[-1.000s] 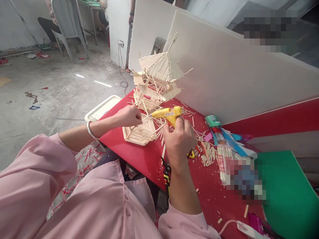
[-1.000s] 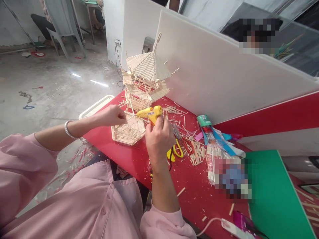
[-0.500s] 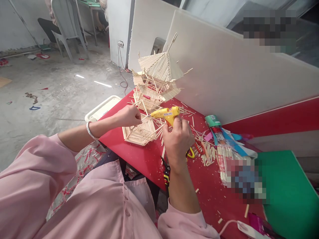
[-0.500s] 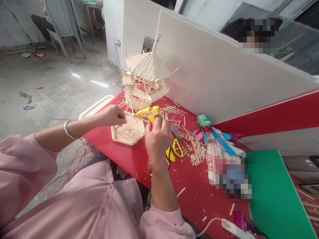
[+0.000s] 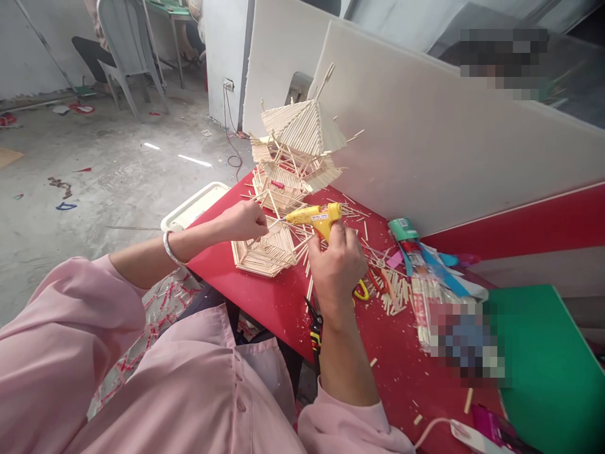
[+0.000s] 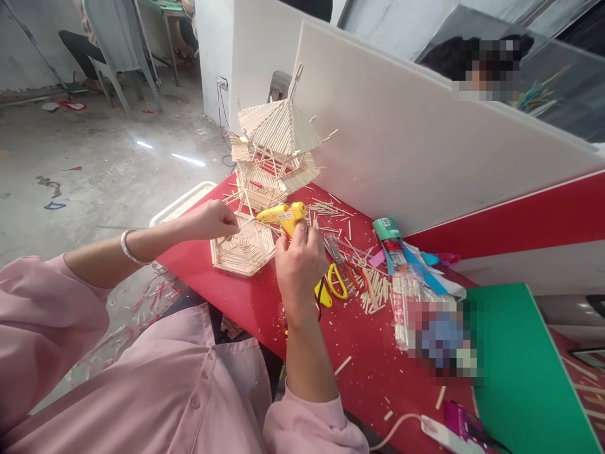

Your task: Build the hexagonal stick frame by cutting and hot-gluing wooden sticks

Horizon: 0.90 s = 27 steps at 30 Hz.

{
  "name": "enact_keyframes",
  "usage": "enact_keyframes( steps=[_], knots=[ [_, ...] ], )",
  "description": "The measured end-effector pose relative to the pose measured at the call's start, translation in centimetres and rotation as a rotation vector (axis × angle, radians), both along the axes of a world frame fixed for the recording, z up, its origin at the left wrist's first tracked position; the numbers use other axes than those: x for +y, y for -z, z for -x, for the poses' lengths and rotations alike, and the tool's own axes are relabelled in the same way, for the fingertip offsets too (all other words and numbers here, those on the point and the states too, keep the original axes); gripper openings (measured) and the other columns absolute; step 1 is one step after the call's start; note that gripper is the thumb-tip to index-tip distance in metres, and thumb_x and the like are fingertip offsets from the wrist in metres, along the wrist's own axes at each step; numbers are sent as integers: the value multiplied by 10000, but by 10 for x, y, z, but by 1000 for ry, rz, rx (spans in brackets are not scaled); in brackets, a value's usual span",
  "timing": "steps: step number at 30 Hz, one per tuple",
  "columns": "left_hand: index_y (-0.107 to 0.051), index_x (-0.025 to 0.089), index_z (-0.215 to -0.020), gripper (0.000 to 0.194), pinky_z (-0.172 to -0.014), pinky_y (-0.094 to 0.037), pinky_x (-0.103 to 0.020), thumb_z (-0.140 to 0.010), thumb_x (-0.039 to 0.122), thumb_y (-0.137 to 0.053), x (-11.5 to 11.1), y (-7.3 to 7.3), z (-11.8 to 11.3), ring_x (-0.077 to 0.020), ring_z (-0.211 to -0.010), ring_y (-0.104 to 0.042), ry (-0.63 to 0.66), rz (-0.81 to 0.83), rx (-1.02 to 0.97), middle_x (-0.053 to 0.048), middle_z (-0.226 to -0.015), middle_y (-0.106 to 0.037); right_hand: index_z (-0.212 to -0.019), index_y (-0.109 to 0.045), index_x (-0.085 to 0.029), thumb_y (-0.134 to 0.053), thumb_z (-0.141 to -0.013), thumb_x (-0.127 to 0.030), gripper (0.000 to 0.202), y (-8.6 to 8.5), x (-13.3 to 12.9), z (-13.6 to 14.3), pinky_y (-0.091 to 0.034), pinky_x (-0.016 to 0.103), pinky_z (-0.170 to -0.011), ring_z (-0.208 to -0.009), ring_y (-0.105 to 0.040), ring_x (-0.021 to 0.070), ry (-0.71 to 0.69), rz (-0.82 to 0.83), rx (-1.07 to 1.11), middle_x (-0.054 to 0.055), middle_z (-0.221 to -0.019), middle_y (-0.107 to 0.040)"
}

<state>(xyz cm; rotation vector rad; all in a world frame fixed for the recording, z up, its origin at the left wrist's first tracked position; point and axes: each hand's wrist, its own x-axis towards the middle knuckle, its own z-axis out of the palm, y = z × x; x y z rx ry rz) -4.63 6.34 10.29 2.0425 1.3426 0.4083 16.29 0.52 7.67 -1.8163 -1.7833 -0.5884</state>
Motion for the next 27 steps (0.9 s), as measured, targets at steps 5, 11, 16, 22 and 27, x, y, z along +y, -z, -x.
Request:
enact_keyframes(
  steps=[5, 11, 16, 22, 27],
  knots=[
    [-639, 146, -532, 150, -500, -340, -240, -641, 156, -537, -1, 0, 0, -94, -516, -488, 3, -11, 0, -10, -539, -614, -1170, -634, -82, -485, -900, -251, 352, 0, 0, -1, -499, 380, -700, -860, -614, 264, 1, 30, 17, 158, -957, -649],
    [-696, 142, -598, 154, -518, -351, -233, -655, 188, -560, -2, 1, 1, -101, -554, -533, -2, -20, 3, -17, -583, -657, -1161, -631, -104, -487, -894, -255, 339, 0, 0, -1, -487, 367, -694, -849, -606, 251, -7, 33, 42, 145, -948, -639],
    [-726, 131, -644, 173, -535, -362, -243, -664, 197, -567, -2, 0, 1, -107, -572, -539, -9, -21, -3, -28, -608, -668, -1170, -638, -98, -483, -900, -259, 351, -2, -1, -2, -478, 352, -674, -837, -611, 250, 10, 43, 34, 141, -934, -637],
    [-695, 134, -602, 137, -520, -353, -241, -656, 190, -582, 1, 1, 0, -102, -560, -525, -12, -19, 7, -22, -588, -647, -1181, -641, -79, -492, -891, -245, 366, -2, -1, -1, -475, 352, -667, -839, -616, 257, 21, 54, 16, 151, -929, -649],
    [-664, 143, -559, 129, -503, -328, -246, -648, 192, -585, 1, 0, -1, -96, -534, -489, 0, -19, 26, -12, -548, -607, -1155, -648, -89, -471, -898, -238, 346, -2, -1, -1, -473, 351, -677, -840, -611, 252, -2, 41, 9, 150, -923, -648]
  ],
)
